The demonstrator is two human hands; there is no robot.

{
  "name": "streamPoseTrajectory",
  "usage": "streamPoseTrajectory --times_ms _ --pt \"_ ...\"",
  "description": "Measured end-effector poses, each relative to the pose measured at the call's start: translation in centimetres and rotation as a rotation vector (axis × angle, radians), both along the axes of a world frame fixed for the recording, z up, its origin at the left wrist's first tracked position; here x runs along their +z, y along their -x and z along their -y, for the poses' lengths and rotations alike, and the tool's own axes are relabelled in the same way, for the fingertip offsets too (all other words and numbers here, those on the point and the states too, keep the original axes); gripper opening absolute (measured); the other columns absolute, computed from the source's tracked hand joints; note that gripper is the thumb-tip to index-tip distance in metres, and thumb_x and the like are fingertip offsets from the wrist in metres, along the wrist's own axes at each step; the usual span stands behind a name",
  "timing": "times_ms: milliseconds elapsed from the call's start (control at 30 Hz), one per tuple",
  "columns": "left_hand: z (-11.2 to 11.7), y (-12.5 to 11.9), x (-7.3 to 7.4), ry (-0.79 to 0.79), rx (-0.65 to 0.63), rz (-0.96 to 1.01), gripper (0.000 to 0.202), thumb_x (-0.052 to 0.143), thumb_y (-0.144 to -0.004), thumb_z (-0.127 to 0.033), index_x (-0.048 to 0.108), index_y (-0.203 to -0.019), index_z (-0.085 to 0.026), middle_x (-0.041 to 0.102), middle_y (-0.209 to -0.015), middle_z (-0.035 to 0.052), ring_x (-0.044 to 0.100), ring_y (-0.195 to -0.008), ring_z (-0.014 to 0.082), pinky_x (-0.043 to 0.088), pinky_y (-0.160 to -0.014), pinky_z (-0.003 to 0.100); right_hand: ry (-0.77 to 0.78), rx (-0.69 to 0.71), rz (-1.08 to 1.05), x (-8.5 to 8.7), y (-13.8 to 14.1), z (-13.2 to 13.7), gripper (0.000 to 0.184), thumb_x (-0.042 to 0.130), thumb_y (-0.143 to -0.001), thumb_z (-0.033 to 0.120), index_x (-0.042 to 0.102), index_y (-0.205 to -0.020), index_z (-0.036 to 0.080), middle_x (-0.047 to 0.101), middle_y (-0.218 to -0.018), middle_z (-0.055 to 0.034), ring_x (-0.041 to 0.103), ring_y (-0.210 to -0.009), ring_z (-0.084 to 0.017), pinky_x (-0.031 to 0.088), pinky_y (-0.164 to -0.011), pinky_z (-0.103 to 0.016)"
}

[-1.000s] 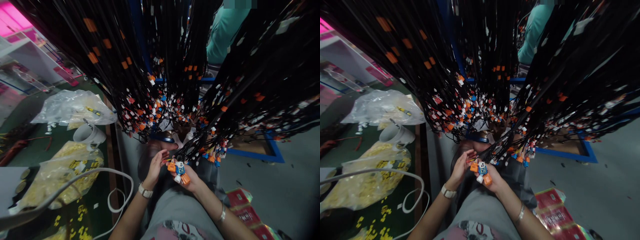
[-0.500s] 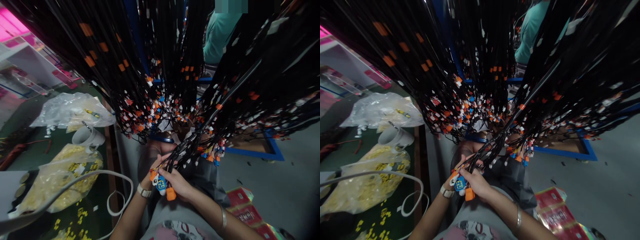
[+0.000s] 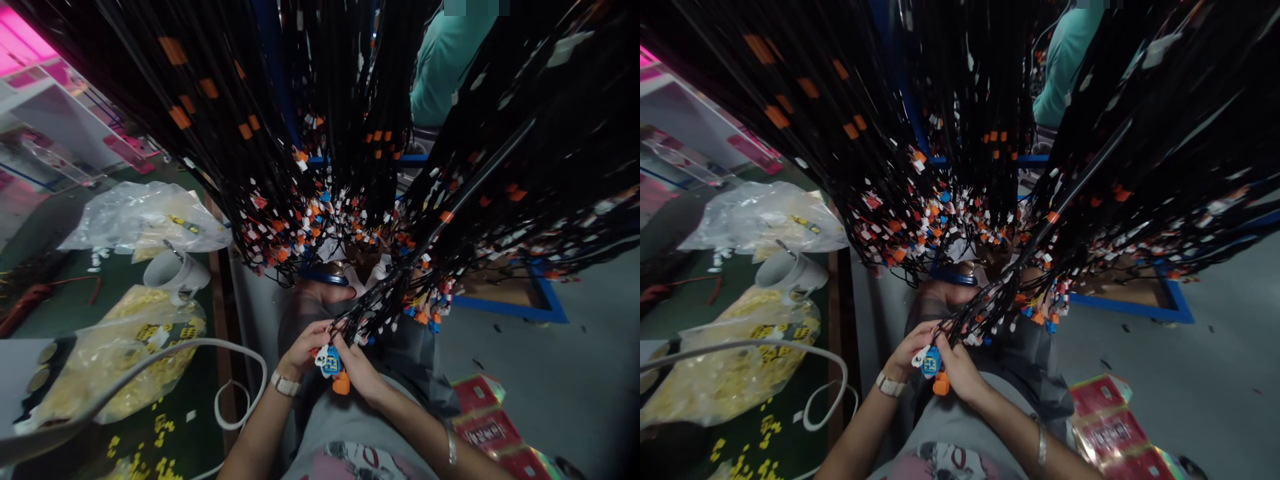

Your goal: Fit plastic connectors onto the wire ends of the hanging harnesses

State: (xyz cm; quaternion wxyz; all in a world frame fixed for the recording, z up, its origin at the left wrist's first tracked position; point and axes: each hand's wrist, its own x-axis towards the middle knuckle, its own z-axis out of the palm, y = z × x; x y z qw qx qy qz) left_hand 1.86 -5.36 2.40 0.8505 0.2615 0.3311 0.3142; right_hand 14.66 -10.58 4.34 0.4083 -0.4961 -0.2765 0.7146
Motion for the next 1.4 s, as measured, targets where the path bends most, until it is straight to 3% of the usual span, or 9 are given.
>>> streamPoseTrajectory --times_ms 133,233,300,400,500,667,833,1033,1400 --pt "0.1 -0.1 0.5 -0.056 0.004 -0.003 0.033 0.079 -0.059 -0.029 0.07 -0.085 -0.011 0.068 -0.074 0.0064 0.057 -0.055 0.012 0.042 -0.054 0.022 0.008 0.14 -0.039 0.0 -2.5 0.7 0.058 0.042 -0.079 0.069 0.067 -0.082 0.017 0.066 -0.075 -0.0046 0.059 -0.077 -0.02 0.044 -0.08 -0.036" --pt "0.2 -0.6 1.0 -0.074 -0.006 0.024 0.021 0.076 -0.062 -0.025 0.065 -0.074 -0.011 0.066 -0.067 0.0056 0.054 -0.049 0.0111 0.04 -0.051 0.022 0.076 0.108 0.008 -0.6 -5.4 0.6 0.06 0.039 -0.079 0.07 0.065 -0.072 0.017 0.065 -0.071 -0.005 0.059 -0.071 -0.019 0.045 -0.074 -0.034" --pt "0.2 -1.0 1.4 -0.057 -0.021 0.071 0.02 0.075 -0.062 -0.022 0.063 -0.073 -0.011 0.068 -0.074 0.0085 0.061 -0.06 0.0159 0.044 -0.059 0.025 0.109 -0.01 0.123 -1.3 -7.5 -0.1 0.058 0.045 -0.075 0.071 0.063 -0.07 0.017 0.064 -0.072 -0.0058 0.059 -0.069 -0.019 0.045 -0.069 -0.033" --pt "0.2 -1.1 2.1 -0.023 -0.034 0.167 0.023 0.074 -0.062 -0.02 0.064 -0.08 -0.01 0.07 -0.091 0.0142 0.066 -0.082 0.0245 0.048 -0.077 0.035 -0.009 -0.42 0.429 -2.9 -10.0 -1.6 0.048 0.067 -0.061 0.064 0.059 -0.075 0.019 0.062 -0.074 -0.003 0.056 -0.067 -0.017 0.045 -0.066 -0.031" --pt "0.3 -0.8 2.3 -0.012 -0.042 0.241 0.024 0.073 -0.062 -0.02 0.065 -0.082 -0.01 0.07 -0.095 0.016 0.067 -0.087 0.0269 0.047 -0.081 0.037 -0.14 -0.666 0.537 -4.6 -11.0 -3.1 0.053 0.077 -0.055 0.052 0.056 -0.093 0.022 0.064 -0.092 -0.0037 0.059 -0.082 -0.02 0.046 -0.079 -0.035" --pt "0.3 -0.2 1.9 -0.023 -0.041 0.289 0.026 0.072 -0.061 -0.021 0.065 -0.083 -0.008 0.07 -0.099 0.0176 0.067 -0.088 0.0287 0.048 -0.081 0.039 -0.162 -0.439 0.192 -5.9 -9.2 -5.2 0.047 0.079 -0.056 0.043 0.062 -0.093 0.019 0.068 -0.094 -0.0053 0.06 -0.09 -0.023 0.046 -0.085 -0.038" --pt "0.1 0.1 1.6 -0.017 0.03 0.28 0.037 0.066 -0.061 -0.022 0.063 -0.094 -0.007 0.07 -0.097 0.0189 0.066 -0.087 0.0298 0.048 -0.079 0.04 -0.035 -0.479 -0.049 -5.7 -7.8 -6.1 0.031 0.08 -0.058 0.037 0.065 -0.078 0.018 0.068 -0.074 -0.0005 0.061 -0.069 -0.018 0.049 -0.073 -0.033" --pt "-0.2 -0.2 1.4 0.057 0.113 0.267 0.038 0.059 -0.063 -0.019 0.063 -0.099 -0.009 0.07 -0.092 0.0153 0.066 -0.089 0.0301 0.046 -0.086 0.048 0.137 -0.364 -0.375 -5.0 -8.5 -5.3 0.023 0.075 -0.065 0.038 0.063 -0.072 0.019 0.066 -0.063 -0.0007 0.062 -0.056 -0.017 0.053 -0.06 -0.033" --pt "-0.4 -0.2 1.8 0.107 0.167 0.237 0.036 0.057 -0.067 -0.024 0.064 -0.098 -0.008 0.069 -0.094 0.0184 0.062 -0.095 0.0328 0.045 -0.085 0.05 0.229 -0.328 -0.478 -2.9 -8.8 -4.4 0.028 0.07 -0.068 0.044 0.058 -0.077 0.021 0.058 -0.049 0.0016 0.055 -0.042 -0.016 0.046 -0.04 -0.028"
